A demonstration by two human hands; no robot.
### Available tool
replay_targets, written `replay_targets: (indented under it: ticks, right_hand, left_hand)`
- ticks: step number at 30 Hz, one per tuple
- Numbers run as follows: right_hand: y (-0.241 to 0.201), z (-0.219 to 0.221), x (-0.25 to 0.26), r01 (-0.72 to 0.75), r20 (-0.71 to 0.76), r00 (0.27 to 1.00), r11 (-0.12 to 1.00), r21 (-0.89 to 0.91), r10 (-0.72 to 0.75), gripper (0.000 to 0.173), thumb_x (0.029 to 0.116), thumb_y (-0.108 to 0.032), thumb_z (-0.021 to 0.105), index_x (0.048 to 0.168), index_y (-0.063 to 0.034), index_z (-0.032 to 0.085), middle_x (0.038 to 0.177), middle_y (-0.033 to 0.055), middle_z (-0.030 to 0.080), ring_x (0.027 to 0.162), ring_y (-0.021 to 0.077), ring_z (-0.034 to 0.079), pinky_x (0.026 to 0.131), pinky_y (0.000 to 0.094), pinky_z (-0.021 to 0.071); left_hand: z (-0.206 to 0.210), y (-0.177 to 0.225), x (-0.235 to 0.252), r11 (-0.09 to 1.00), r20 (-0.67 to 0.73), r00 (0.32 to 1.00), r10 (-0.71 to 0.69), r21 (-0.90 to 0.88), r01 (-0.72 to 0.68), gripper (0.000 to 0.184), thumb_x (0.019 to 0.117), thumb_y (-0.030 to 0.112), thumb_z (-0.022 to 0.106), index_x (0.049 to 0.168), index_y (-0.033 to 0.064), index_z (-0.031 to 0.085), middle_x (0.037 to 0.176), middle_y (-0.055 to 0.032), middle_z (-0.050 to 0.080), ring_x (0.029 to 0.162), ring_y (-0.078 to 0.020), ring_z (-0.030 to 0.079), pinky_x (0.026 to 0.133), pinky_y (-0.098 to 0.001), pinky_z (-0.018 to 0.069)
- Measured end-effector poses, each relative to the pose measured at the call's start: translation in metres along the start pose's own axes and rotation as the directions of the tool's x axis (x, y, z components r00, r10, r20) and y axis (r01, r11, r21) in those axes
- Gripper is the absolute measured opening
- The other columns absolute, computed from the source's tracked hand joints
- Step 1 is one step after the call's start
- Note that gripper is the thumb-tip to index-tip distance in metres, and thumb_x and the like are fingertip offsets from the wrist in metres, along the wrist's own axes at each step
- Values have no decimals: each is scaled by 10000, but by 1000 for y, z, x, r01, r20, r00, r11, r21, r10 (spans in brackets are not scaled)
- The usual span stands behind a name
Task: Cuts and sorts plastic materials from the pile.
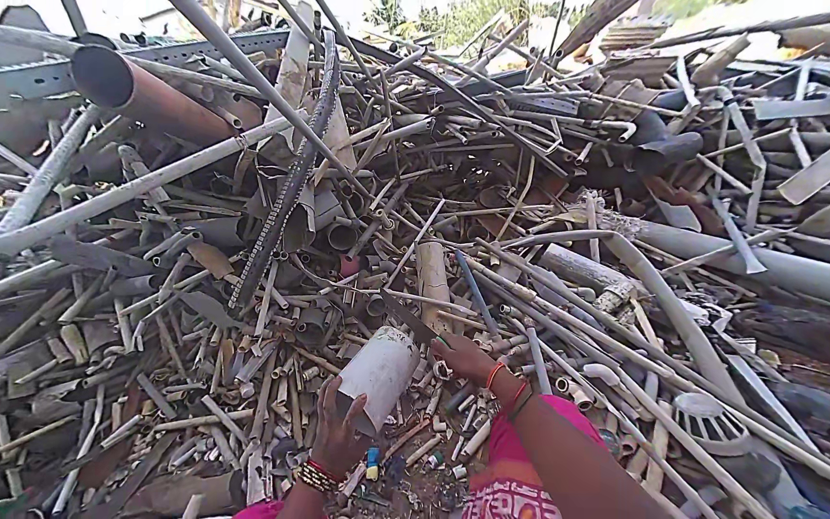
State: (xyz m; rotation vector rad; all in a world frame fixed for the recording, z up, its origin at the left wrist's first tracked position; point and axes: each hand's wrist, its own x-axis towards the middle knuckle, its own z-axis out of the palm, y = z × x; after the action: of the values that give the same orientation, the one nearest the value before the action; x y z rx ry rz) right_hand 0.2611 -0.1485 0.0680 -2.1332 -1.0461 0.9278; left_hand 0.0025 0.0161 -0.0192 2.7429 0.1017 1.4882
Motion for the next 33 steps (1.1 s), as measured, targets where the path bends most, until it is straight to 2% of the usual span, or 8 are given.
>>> replay_targets:
  ticks: [3,5,7,9,18,24,28,33]
  right_hand:
    - [-1,5,-8,97,-85,993,980,177,-83,434,1140,-348,314,1247,1,550,834,73,526,684,172,531,693,358,478]
    - [-1,5,-11,169,-94,984,971,170,-154,417,1138,-315,329,1288,6,549,857,76,545,697,162,538,700,350,483]
    - [-2,5,-14,189,-76,980,978,93,-183,461,1135,-299,339,1399,31,523,1080,211,628,918,286,609,867,471,480]
    - [-3,5,-16,157,-57,986,988,1,-157,506,1139,-316,316,1471,37,463,1239,289,620,1113,388,620,996,560,447]
    - [-10,-4,-29,44,-101,993,988,-147,-59,511,1141,-353,299,1474,-1,460,1220,279,642,1172,420,625,999,590,456]
    - [-5,1,-26,113,7,994,980,-165,-113,509,1141,-340,303,1425,31,503,1224,290,630,1178,418,613,1006,596,442]
    - [-4,-1,-18,26,-62,997,973,-228,-41,519,1139,-381,288,1435,-11,499,1209,273,643,1170,425,626,982,604,462]
    - [-4,-1,-18,50,-31,998,955,-291,-62,523,1136,-385,298,1445,-20,508,1223,279,645,1192,432,621,985,617,459]
  left_hand:
    - [-4,-1,-1,999,-14,999,-41,10,41,847,754,509,742,1476,326,339,1518,-259,365,1437,-355,401,1154,-423,377]
    - [-2,1,-1,999,-19,999,-49,6,49,846,751,526,736,1471,319,342,1524,-254,357,1443,-348,394,1159,-414,373]
    - [1,3,2,999,-20,999,-43,-8,43,833,772,545,725,1474,337,329,1534,-241,347,1458,-332,378,1173,-412,355]
    - [4,7,5,1000,-24,1000,-20,-17,20,799,800,546,718,1472,336,340,1523,-240,366,1451,-339,386,1170,-427,362]
    - [6,21,24,992,-59,990,129,16,-128,654,887,422,664,1461,336,362,1488,-176,374,1459,-328,343,1192,-433,319]
    - [8,18,21,995,-42,995,90,45,-88,666,868,454,668,1452,340,371,1471,-200,388,1439,-352,361,1182,-433,327]
    - [12,22,24,995,-29,997,67,74,-65,668,837,448,680,1433,332,402,1447,-237,425,1409,-377,405,1161,-444,354]
    - [11,19,22,998,-24,999,26,54,-25,684,811,482,702,1416,318,428,1446,-245,422,1410,-373,404,1161,-434,355]
